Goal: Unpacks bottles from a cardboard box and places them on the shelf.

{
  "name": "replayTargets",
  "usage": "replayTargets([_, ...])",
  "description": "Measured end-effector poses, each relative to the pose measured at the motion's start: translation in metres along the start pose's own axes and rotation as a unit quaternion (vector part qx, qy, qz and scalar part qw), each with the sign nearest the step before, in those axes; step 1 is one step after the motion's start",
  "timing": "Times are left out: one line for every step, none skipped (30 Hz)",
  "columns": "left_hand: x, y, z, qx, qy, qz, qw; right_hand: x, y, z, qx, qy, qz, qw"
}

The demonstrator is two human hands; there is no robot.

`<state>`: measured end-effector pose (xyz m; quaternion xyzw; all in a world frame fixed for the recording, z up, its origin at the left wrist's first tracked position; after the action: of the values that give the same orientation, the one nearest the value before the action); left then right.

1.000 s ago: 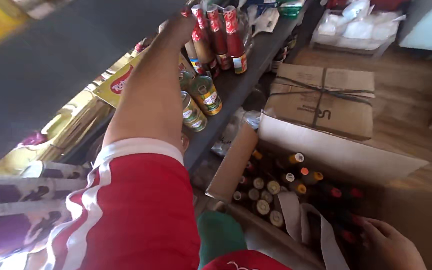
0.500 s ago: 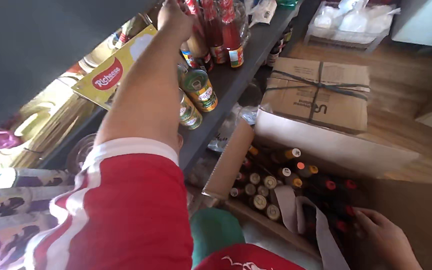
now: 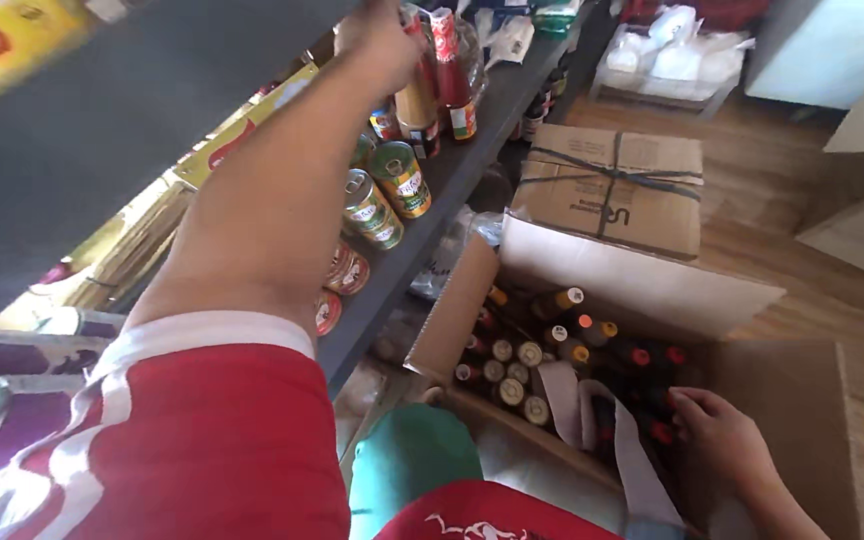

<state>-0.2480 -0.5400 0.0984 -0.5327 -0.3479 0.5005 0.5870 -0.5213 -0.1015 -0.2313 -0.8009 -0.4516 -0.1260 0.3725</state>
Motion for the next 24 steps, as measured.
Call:
replayTargets([0.004, -0.003, 0.006, -0.002, 0.0, -0.004, 1.0, 0.001, 0.0, -0.001, -0.002, -0.002, -0.002, 1.0])
replayTargets([0.007, -0.005, 0.011, -0.003, 0.002, -0.005, 1.0, 0.001, 0.0, -0.003, -0.003, -0.004, -0.001, 1.0])
replayTargets([0.01, -0.006, 0.015, -0.007, 0.007, -0.003, 1.0, 0.002, 0.0, -0.004, -0.001, -0.005, 0.0, 1.0])
replayTargets([0.015, -0.007, 0.019, -0.008, 0.015, -0.004, 1.0, 0.004, -0.001, -0.006, 0.001, -0.007, 0.0, 1.0])
replayTargets([0.022, -0.007, 0.024, -0.009, 0.029, -0.004, 1.0, 0.005, -0.002, -0.009, 0.002, -0.011, -0.002, 1.0])
replayTargets([0.03, -0.007, 0.029, -0.011, 0.047, -0.003, 0.999, 0.006, -0.002, -0.011, 0.001, -0.019, -0.002, 1.0])
replayTargets([0.04, -0.006, 0.035, -0.009, 0.071, 0.0, 0.997, 0.007, -0.003, -0.012, -0.003, -0.03, 0.0, 1.0])
replayTargets([0.052, -0.003, 0.042, -0.003, 0.1, 0.004, 0.995, 0.009, -0.003, -0.014, -0.008, -0.046, 0.005, 0.999])
replayTargets([0.065, 0.001, 0.049, 0.007, 0.13, 0.008, 0.991, 0.011, -0.003, -0.015, -0.012, -0.065, 0.012, 0.998])
replayTargets([0.079, 0.007, 0.057, 0.018, 0.164, 0.008, 0.986, 0.013, -0.002, -0.017, -0.016, -0.093, 0.018, 0.995])
replayTargets([0.092, 0.013, 0.066, 0.03, 0.196, 0.005, 0.98, 0.016, -0.001, -0.019, -0.021, -0.128, 0.026, 0.991])
replayTargets([0.107, 0.021, 0.076, 0.044, 0.229, -0.002, 0.972, 0.018, -0.001, -0.02, -0.026, -0.168, 0.035, 0.985])
replayTargets([0.121, 0.029, 0.087, 0.06, 0.26, -0.014, 0.964, 0.022, 0.0, -0.022, -0.029, -0.207, 0.045, 0.977])
replayTargets([0.136, 0.038, 0.098, 0.078, 0.286, -0.035, 0.954, 0.024, 0.002, -0.024, -0.034, -0.243, 0.05, 0.968])
replayTargets([0.151, 0.048, 0.11, 0.1, 0.309, -0.065, 0.944, 0.027, 0.004, -0.026, -0.044, -0.273, 0.05, 0.96])
replayTargets([0.165, 0.06, 0.121, 0.12, 0.328, -0.099, 0.932, 0.029, 0.006, -0.028, -0.051, -0.302, 0.046, 0.951])
replayTargets([0.179, 0.073, 0.132, 0.146, 0.349, -0.126, 0.917, 0.031, 0.008, -0.029, -0.05, -0.329, 0.041, 0.942])
replayTargets([0.192, 0.085, 0.143, 0.181, 0.372, -0.158, 0.896, 0.033, 0.011, -0.029, -0.044, -0.351, 0.034, 0.935])
replayTargets([0.205, 0.095, 0.153, 0.214, 0.395, -0.203, 0.87, 0.035, 0.013, -0.03, -0.037, -0.359, 0.028, 0.932])
replayTargets([0.217, 0.105, 0.163, 0.246, 0.413, -0.246, 0.842, 0.039, 0.015, -0.032, -0.032, -0.356, 0.026, 0.934])
replayTargets([0.228, 0.112, 0.172, 0.271, 0.425, -0.278, 0.818, 0.043, 0.016, -0.034, -0.025, -0.336, 0.023, 0.941])
replayTargets([0.237, 0.118, 0.18, 0.29, 0.431, -0.299, 0.8, 0.049, 0.017, -0.035, -0.019, -0.309, 0.02, 0.951])
replayTargets([0.245, 0.121, 0.188, 0.299, 0.435, -0.32, 0.786, 0.054, 0.017, -0.038, -0.021, -0.278, 0.009, 0.96])
replayTargets([0.249, 0.123, 0.193, 0.301, 0.439, -0.34, 0.776, 0.056, 0.019, -0.039, -0.02, -0.259, 0.005, 0.966])
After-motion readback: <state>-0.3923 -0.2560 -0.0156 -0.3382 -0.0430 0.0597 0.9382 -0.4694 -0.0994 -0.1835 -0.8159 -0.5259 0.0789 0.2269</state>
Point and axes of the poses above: each hand's wrist, its own x-axis away from the middle knuckle, its own y-axis out of the palm, z = x × y, the point moved 4 cm from there along -x, towards the middle knuckle, and after that the axes turned 1 degree about y, right-handed, at the moved point
